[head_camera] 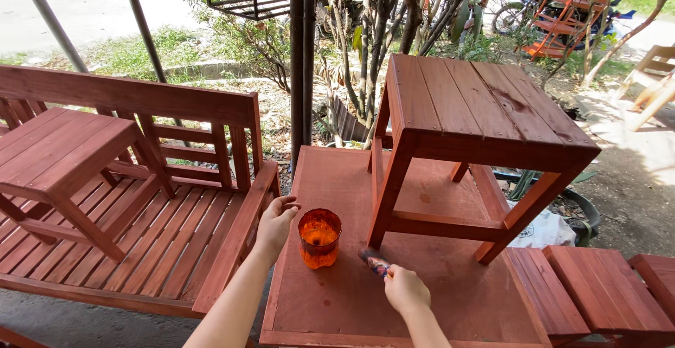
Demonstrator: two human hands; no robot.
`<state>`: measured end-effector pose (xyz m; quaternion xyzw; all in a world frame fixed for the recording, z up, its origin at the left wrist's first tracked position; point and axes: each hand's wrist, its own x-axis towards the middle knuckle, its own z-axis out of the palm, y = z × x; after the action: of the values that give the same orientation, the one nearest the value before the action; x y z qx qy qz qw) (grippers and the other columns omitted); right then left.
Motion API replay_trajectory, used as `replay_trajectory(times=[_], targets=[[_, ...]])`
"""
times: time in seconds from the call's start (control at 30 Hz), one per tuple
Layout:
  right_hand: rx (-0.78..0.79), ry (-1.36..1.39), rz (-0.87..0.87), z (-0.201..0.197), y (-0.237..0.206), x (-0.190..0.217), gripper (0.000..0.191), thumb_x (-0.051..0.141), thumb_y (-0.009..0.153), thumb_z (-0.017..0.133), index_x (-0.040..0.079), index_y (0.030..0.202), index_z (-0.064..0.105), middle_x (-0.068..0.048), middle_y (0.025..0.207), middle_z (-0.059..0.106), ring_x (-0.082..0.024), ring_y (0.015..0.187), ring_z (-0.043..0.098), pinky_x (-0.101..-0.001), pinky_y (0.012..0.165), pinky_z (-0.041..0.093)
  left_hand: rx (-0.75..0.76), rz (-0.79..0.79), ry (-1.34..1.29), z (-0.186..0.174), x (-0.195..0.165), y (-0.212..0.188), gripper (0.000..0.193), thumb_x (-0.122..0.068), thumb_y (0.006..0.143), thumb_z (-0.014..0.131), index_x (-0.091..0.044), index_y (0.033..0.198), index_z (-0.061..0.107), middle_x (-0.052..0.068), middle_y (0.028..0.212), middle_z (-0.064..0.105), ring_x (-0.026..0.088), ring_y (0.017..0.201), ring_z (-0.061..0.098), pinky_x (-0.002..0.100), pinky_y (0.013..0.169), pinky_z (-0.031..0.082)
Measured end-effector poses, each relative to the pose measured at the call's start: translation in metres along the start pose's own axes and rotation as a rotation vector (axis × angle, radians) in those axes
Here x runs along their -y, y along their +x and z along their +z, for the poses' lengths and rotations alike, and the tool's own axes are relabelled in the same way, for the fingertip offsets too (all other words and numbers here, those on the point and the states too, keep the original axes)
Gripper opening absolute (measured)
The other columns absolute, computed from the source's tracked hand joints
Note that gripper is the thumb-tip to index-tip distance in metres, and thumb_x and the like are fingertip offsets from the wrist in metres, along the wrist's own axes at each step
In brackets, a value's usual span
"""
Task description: The person dips a brush into a container of reddish-orange wood stain and brushes the stain onto a small wooden stool, coating its legs and frame. They reposition the stool, carry it to a bench, and continue brushing stain onto the stool's slatted top and seat surfaces.
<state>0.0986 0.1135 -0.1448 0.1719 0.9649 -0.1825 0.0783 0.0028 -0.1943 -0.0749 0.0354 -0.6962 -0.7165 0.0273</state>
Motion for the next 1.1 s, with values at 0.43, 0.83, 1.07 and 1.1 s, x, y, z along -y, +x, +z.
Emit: replay_trajectory(times=[0.43,0.83,1.07,1.1], targets=[[-0.435,-0.023,-0.229,-0.175,-0.077,0.042,0.026,0.039,0.102,0.055,0.025,0.114,0.074,-0.012,0.091,0.076,-0.032,0.081,0.076,-0.0487,0.072,0.061,0.027,0.173,-0.024,-0.002,-0.061,-0.024,0.036,-0.014,0.098,0.059,-0.003,0.132,0.06,0.006,0.12,0.071,0.015,0.116,0.064,0.029,0.1,0.048],[-0.712,0.159,-0.226,-0.23,-0.113,-0.007,0.028,0.038,0.089,0.071,0.027,0.113,0.079,-0.011,0.098,0.078,-0.035,0.091,0.074,-0.0489,0.077,0.059,0.071,0.162,-0.06,0.012,-0.076,-0.053,0.035,-0.014,0.099,0.057,-0.004,0.133,0.059,0.006,0.12,0.069,0.015,0.118,0.062,0.029,0.104,0.045],[-0.565,-0.05,-0.118,-0.152,-0.05,-0.033,0.031,0.038,0.092,0.066,0.029,0.121,0.073,-0.01,0.107,0.075,-0.035,0.097,0.073,-0.0498,0.086,0.058,0.032,0.079,0.008,0.017,-0.06,-0.045,0.037,-0.014,0.098,0.057,-0.004,0.133,0.06,0.006,0.122,0.07,0.015,0.12,0.062,0.03,0.104,0.045],[-0.573,-0.047,-0.144,-0.14,-0.041,-0.028,0.032,0.038,0.091,0.066,0.029,0.121,0.072,-0.01,0.107,0.074,-0.036,0.096,0.072,-0.0496,0.086,0.058,0.037,0.072,-0.009,0.02,-0.059,-0.044,0.037,-0.014,0.098,0.057,-0.005,0.133,0.06,0.005,0.123,0.07,0.015,0.121,0.062,0.03,0.104,0.045]])
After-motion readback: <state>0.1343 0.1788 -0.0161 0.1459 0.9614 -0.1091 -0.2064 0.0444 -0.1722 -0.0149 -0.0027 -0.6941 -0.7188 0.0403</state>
